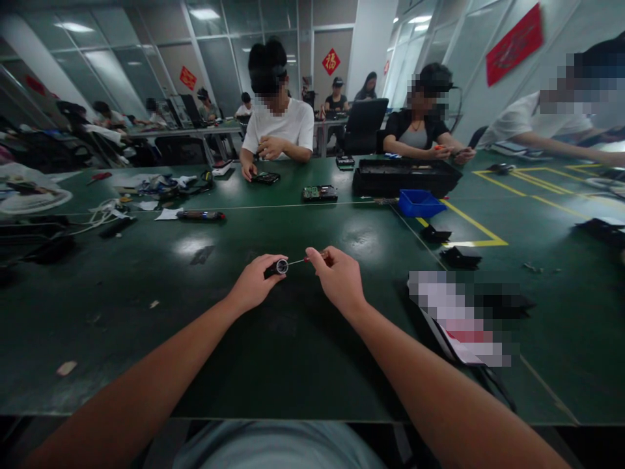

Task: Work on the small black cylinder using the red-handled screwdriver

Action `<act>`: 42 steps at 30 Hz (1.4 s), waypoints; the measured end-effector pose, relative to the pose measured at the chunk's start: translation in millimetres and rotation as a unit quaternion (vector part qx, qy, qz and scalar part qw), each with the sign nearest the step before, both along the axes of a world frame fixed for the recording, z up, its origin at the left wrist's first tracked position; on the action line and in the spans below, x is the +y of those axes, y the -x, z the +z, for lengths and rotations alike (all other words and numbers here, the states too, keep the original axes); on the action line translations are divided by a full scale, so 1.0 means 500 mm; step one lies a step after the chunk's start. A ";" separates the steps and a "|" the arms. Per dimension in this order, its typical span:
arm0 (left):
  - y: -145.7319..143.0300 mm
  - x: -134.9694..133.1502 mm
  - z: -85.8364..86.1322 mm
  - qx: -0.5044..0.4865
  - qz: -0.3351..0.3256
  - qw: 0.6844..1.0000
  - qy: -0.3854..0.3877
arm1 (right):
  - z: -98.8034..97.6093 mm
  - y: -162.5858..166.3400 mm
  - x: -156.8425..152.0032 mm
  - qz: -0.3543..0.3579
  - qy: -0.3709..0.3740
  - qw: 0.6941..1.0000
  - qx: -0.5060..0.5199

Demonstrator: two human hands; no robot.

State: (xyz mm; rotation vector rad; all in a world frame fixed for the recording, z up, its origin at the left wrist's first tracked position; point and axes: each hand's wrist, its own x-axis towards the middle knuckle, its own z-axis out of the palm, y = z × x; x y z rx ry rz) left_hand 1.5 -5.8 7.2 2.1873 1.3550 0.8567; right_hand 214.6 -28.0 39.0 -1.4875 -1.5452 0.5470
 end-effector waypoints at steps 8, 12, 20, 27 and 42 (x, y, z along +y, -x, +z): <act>0.005 0.004 -0.006 0.008 0.006 1.000 -0.003 | 0.025 -0.010 0.028 0.025 0.102 0.993 -0.056; 0.006 0.003 -0.003 0.009 0.008 1.000 -0.006 | 0.045 -0.011 0.044 0.043 0.112 0.988 -0.092; 0.005 0.005 0.001 0.015 0.016 1.000 -0.011 | 0.061 -0.001 0.064 0.035 0.169 0.980 -0.095; 0.009 0.009 -0.006 0.004 0.021 1.000 -0.016 | 0.015 0.003 0.043 0.041 0.071 0.997 -0.004; 0.008 0.004 0.000 0.003 0.009 1.000 -0.013 | -0.013 0.022 0.020 0.107 -0.042 0.988 0.101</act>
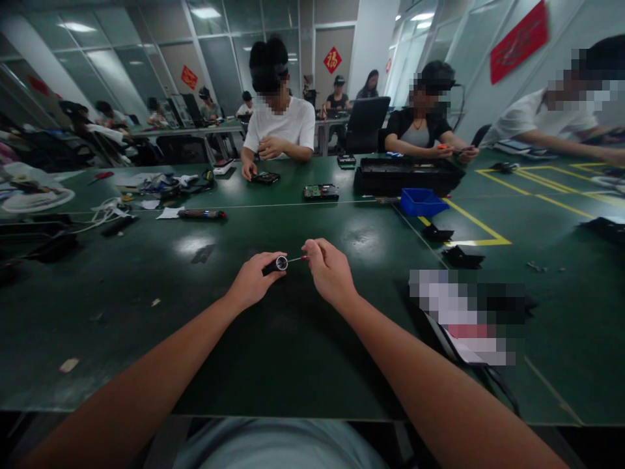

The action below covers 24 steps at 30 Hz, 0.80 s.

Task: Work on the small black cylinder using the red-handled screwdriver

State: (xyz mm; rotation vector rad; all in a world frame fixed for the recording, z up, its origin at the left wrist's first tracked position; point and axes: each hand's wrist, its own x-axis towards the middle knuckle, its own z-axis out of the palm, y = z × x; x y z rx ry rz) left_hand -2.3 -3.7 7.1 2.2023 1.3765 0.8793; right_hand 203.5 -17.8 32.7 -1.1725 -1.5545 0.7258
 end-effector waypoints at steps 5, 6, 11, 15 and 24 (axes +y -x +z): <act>0.001 -0.002 0.002 -0.003 0.002 1.000 -0.003 | -0.015 -0.002 0.010 -0.008 -0.023 0.999 0.045; 0.001 -0.002 0.002 -0.003 0.005 1.000 -0.004 | -0.015 -0.002 0.009 0.002 -0.023 0.998 0.050; 0.000 0.000 0.000 0.002 -0.001 1.000 -0.001 | -0.004 -0.003 0.002 0.001 -0.021 1.000 -0.008; -0.001 -0.001 -0.003 -0.008 -0.009 1.000 0.001 | 0.002 -0.001 0.001 -0.028 -0.032 0.999 0.018; 0.000 -0.008 0.006 -0.033 -0.044 0.998 -0.024 | -0.018 0.002 0.028 -0.010 0.051 0.967 0.248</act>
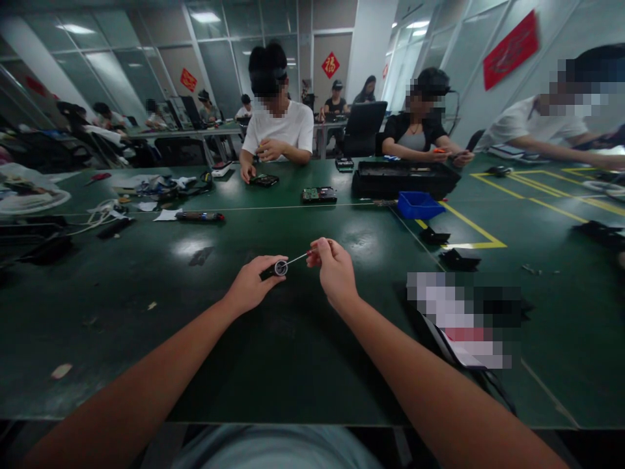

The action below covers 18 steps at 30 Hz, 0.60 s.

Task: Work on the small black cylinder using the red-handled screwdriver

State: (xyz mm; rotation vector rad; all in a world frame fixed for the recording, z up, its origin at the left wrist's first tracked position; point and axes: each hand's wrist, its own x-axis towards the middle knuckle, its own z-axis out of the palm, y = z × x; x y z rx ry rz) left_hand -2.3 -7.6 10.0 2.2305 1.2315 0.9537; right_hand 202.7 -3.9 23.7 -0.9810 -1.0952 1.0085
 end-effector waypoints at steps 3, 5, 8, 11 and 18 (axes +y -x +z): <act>0.005 0.005 -0.001 0.018 -0.032 0.999 -0.029 | 0.001 -0.007 0.008 0.015 0.049 0.998 0.047; 0.006 0.009 -0.003 0.033 -0.032 0.998 -0.041 | 0.003 -0.011 0.010 0.013 0.062 0.997 0.041; 0.005 0.012 -0.007 0.043 -0.012 0.998 -0.037 | 0.003 -0.011 0.007 -0.030 0.024 0.999 -0.004; 0.004 0.012 -0.012 0.046 0.002 0.998 -0.032 | 0.000 -0.006 0.002 -0.044 -0.016 0.998 -0.036; 0.004 0.010 -0.012 0.054 0.008 0.998 -0.026 | 0.007 -0.005 -0.007 -0.043 -0.056 0.992 -0.104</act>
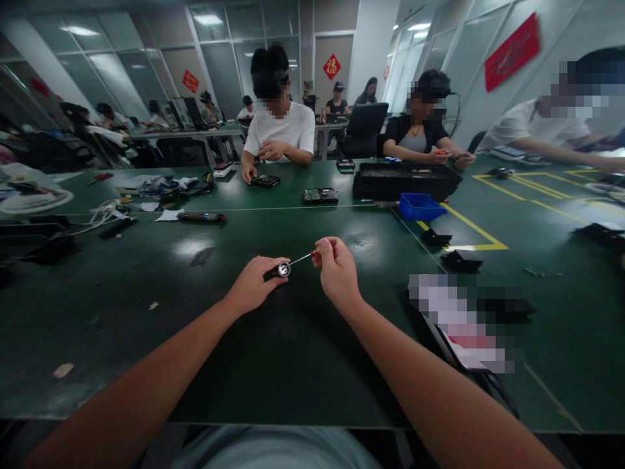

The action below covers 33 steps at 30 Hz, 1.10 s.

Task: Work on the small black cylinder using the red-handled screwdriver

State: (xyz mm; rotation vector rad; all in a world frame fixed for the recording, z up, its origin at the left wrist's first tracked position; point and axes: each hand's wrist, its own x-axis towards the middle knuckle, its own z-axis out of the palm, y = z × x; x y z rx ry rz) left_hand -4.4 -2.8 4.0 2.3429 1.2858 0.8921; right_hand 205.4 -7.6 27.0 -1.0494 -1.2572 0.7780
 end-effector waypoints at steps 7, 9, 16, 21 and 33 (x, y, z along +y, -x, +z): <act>-0.003 -0.003 0.007 0.009 0.009 1.000 0.003 | 0.009 0.003 -0.016 -0.023 -0.040 0.994 -0.103; -0.003 -0.003 0.006 0.014 0.004 1.000 0.002 | 0.008 0.003 -0.018 -0.021 -0.051 0.991 -0.120; -0.001 -0.005 0.007 0.043 0.001 0.999 -0.009 | 0.018 -0.002 -0.030 -0.001 -0.116 0.966 -0.232; -0.002 -0.006 0.009 0.054 0.002 0.999 -0.003 | 0.028 -0.005 -0.033 -0.029 -0.148 0.945 -0.290; -0.002 -0.006 0.008 0.042 0.004 0.999 0.003 | 0.027 -0.002 -0.032 -0.017 -0.121 0.965 -0.232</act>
